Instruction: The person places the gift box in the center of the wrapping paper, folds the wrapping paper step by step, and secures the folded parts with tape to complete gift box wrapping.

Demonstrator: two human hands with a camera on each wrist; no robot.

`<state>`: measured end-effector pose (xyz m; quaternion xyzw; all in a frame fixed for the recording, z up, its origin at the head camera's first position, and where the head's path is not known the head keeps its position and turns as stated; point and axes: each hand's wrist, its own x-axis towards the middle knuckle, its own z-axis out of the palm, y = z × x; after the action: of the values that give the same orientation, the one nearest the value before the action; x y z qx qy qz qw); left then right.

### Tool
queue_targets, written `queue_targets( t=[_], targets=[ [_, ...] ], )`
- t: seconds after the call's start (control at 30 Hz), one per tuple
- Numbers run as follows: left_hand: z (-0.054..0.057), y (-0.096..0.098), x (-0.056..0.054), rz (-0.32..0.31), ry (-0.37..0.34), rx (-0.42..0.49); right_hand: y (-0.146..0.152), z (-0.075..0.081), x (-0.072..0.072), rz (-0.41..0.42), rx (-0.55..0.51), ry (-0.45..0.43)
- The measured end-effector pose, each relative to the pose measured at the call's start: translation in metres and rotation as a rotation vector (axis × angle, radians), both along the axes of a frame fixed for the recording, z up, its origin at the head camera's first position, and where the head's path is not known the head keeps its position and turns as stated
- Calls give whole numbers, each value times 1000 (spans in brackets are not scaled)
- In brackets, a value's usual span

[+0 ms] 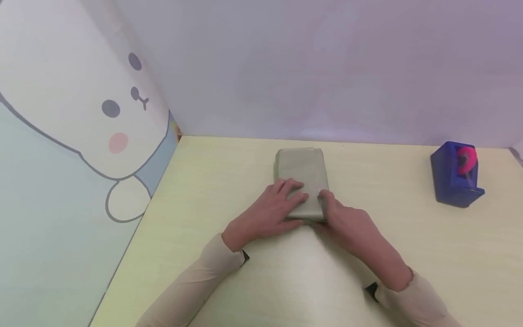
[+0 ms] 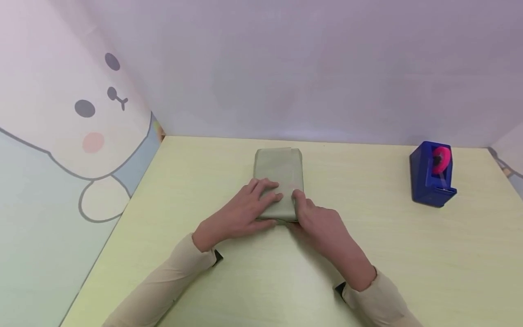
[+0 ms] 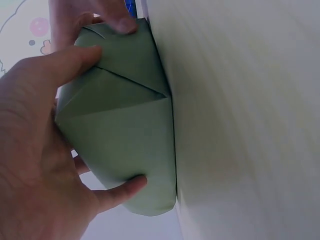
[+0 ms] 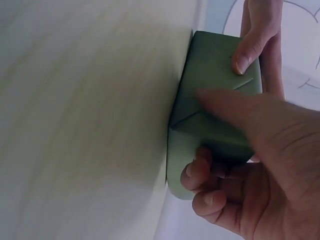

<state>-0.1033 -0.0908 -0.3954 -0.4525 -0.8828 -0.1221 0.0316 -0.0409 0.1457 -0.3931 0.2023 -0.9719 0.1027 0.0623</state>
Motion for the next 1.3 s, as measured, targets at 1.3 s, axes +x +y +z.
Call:
queue_targets(
  t=[1.3],
  targets=[
    [1,-5,0,14,4,-9,226,29,-12,-841,-327,-78]
  ],
)
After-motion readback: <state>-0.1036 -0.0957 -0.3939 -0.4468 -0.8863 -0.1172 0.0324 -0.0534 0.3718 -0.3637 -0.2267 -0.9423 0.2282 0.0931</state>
